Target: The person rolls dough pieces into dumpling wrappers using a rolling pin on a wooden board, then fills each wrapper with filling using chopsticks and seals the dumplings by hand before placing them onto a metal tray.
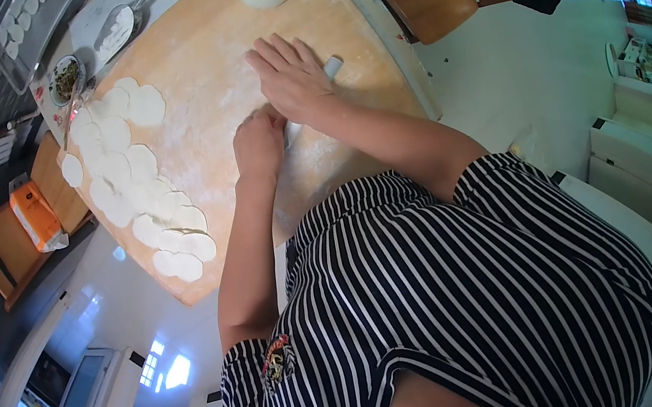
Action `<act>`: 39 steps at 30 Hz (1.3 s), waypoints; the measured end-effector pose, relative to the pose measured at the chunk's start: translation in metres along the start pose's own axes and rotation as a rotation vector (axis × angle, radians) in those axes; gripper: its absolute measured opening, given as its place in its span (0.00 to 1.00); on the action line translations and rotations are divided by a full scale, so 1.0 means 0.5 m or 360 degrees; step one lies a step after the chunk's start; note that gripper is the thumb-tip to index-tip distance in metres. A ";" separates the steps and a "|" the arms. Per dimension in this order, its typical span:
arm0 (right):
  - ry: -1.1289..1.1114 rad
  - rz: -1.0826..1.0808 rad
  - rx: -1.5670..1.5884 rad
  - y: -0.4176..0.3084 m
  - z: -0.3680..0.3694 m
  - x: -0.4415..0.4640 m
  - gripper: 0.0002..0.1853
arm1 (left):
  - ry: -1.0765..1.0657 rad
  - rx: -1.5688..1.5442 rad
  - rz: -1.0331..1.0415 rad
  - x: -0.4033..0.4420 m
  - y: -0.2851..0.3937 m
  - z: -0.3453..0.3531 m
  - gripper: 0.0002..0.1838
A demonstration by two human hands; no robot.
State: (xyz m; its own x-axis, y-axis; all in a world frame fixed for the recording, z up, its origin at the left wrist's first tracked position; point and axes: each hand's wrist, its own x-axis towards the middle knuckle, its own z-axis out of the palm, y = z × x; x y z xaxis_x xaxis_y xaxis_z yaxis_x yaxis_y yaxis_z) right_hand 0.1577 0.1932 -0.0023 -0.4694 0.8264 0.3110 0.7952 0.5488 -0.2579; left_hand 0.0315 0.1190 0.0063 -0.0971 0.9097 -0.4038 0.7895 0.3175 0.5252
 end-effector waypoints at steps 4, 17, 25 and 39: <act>-0.0214 -0.0138 0.0044 0.040 -0.042 -0.119 0.25 | 0.0085 0.0000 0.0063 -0.023 -0.035 0.011 0.14; -0.0205 -0.0076 0.0097 -0.012 0.000 -0.054 0.26 | 0.0148 0.0014 0.0067 -0.040 -0.051 0.020 0.12; -0.0411 -0.0355 -0.0079 0.015 -0.039 -0.107 0.26 | 0.0088 -0.0489 -0.0405 -0.093 -0.067 0.037 0.17; -0.0313 -0.0558 0.0151 0.030 -0.052 -0.154 0.27 | 0.0198 -0.0676 -0.0689 -0.162 -0.058 0.058 0.17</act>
State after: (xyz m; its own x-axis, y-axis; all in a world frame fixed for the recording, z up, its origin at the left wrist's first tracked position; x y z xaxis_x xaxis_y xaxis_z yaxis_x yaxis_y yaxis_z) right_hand 0.2158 0.1346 -0.0061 -0.7774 0.5904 0.2167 0.5393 0.8031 -0.2533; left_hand 0.0341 0.0281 0.0021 -0.4445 0.6909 -0.5702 0.3548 0.7202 0.5961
